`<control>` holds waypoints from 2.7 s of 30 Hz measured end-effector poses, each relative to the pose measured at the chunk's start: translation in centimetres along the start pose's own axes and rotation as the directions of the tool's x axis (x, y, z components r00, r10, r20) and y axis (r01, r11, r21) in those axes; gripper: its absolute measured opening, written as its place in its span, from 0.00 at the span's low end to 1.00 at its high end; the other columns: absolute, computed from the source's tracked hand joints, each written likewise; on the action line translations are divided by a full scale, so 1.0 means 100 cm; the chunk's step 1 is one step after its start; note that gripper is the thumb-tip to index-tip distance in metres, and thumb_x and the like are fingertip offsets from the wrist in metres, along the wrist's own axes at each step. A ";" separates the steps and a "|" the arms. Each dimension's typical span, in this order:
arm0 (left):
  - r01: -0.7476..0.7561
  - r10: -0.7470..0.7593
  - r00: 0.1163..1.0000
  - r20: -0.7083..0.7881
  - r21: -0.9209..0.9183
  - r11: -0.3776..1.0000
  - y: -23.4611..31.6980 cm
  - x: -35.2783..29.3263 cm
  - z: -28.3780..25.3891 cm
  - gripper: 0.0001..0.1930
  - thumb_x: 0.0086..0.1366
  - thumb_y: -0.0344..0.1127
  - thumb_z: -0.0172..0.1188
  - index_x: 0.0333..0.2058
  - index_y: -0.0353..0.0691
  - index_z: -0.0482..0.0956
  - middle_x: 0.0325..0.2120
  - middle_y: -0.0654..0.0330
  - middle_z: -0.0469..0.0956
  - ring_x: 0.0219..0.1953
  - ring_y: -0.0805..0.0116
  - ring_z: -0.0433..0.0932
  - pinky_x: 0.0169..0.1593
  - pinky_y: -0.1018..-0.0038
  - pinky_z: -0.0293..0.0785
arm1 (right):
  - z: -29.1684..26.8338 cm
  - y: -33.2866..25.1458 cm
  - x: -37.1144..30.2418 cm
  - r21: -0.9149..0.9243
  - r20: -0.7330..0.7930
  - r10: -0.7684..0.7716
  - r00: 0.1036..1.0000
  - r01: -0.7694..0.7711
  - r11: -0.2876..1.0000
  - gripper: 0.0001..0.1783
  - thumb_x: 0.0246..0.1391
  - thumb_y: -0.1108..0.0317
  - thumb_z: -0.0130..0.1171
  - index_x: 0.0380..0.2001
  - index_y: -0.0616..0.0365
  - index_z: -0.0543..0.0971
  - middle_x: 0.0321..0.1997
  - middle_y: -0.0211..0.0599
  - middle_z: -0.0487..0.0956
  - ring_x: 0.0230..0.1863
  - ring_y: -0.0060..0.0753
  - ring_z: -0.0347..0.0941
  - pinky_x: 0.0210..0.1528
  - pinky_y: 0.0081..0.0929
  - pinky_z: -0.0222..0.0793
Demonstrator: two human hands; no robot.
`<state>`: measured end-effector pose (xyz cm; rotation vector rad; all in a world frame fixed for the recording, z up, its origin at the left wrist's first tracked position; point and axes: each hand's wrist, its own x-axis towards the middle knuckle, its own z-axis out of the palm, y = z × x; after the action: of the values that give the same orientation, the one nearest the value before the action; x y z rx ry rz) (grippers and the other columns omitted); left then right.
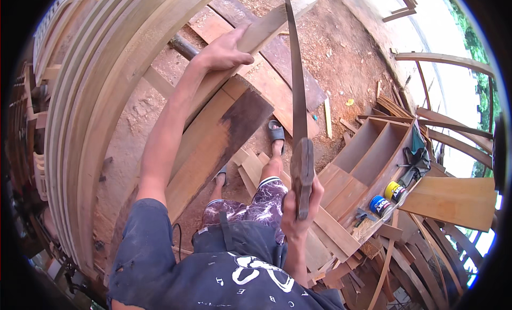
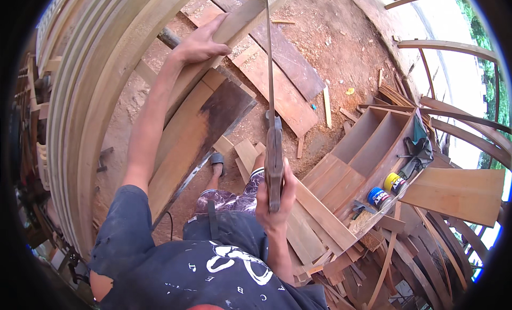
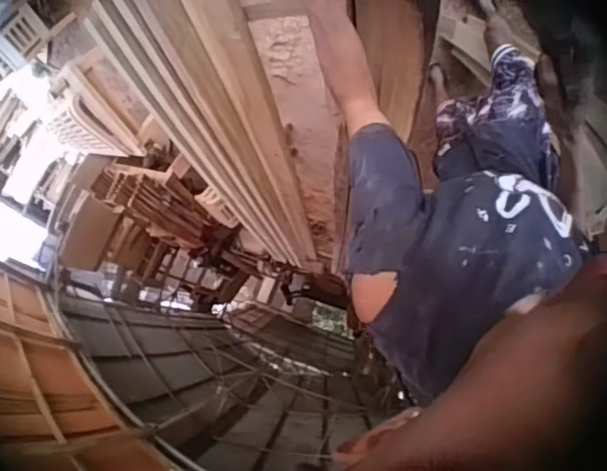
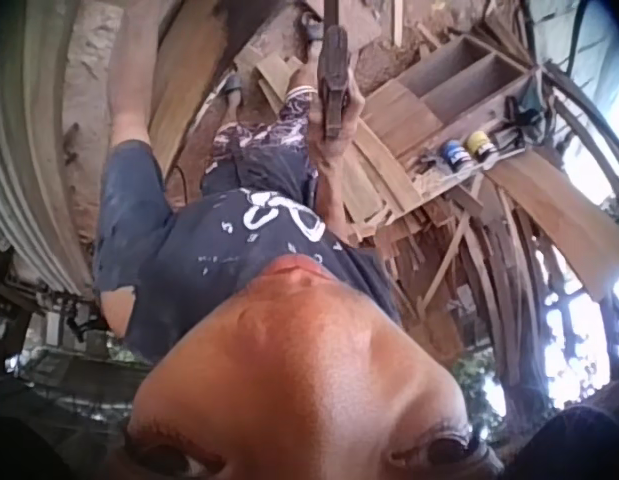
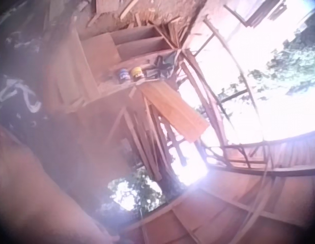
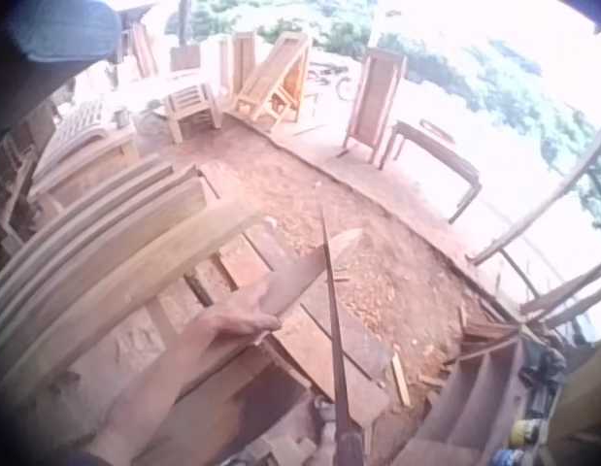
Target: Manually sawing wood planks using a hand saw in a furniture workshop.
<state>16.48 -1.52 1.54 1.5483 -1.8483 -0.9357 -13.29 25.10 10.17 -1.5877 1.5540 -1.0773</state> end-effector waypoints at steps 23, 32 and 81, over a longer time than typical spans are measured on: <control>0.017 -0.015 0.998 0.059 -0.020 1.000 0.016 0.000 0.000 0.55 0.51 0.47 0.70 0.72 0.33 0.49 0.66 0.40 0.65 0.66 0.52 0.68 0.69 0.67 0.61 | -0.006 0.015 -0.012 0.196 0.008 0.015 1.000 -0.016 0.981 0.31 0.59 0.73 0.55 0.65 0.66 0.62 0.62 0.55 0.70 0.60 0.48 0.72 0.64 0.41 0.65; 0.149 -0.123 0.973 0.195 -0.124 0.981 0.048 0.000 -0.012 0.54 0.52 0.46 0.70 0.72 0.34 0.50 0.64 0.40 0.67 0.64 0.52 0.70 0.68 0.68 0.63 | 0.076 -0.003 0.217 0.059 0.059 -0.033 0.998 0.030 0.998 0.26 0.64 0.67 0.55 0.64 0.59 0.66 0.42 0.44 0.77 0.37 0.33 0.74 0.41 0.33 0.72; 0.085 -0.080 0.991 0.103 -0.048 0.995 0.017 -0.005 -0.010 0.53 0.53 0.45 0.70 0.72 0.34 0.51 0.67 0.42 0.64 0.67 0.55 0.65 0.70 0.69 0.58 | 0.017 0.018 0.058 0.090 0.027 -0.046 0.999 0.044 0.995 0.27 0.63 0.69 0.56 0.63 0.65 0.63 0.51 0.49 0.78 0.49 0.34 0.78 0.52 0.32 0.73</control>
<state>16.32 -1.07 3.48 1.5824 -1.8250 -1.1102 -12.87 19.02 8.42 -1.5774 1.4372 -1.1272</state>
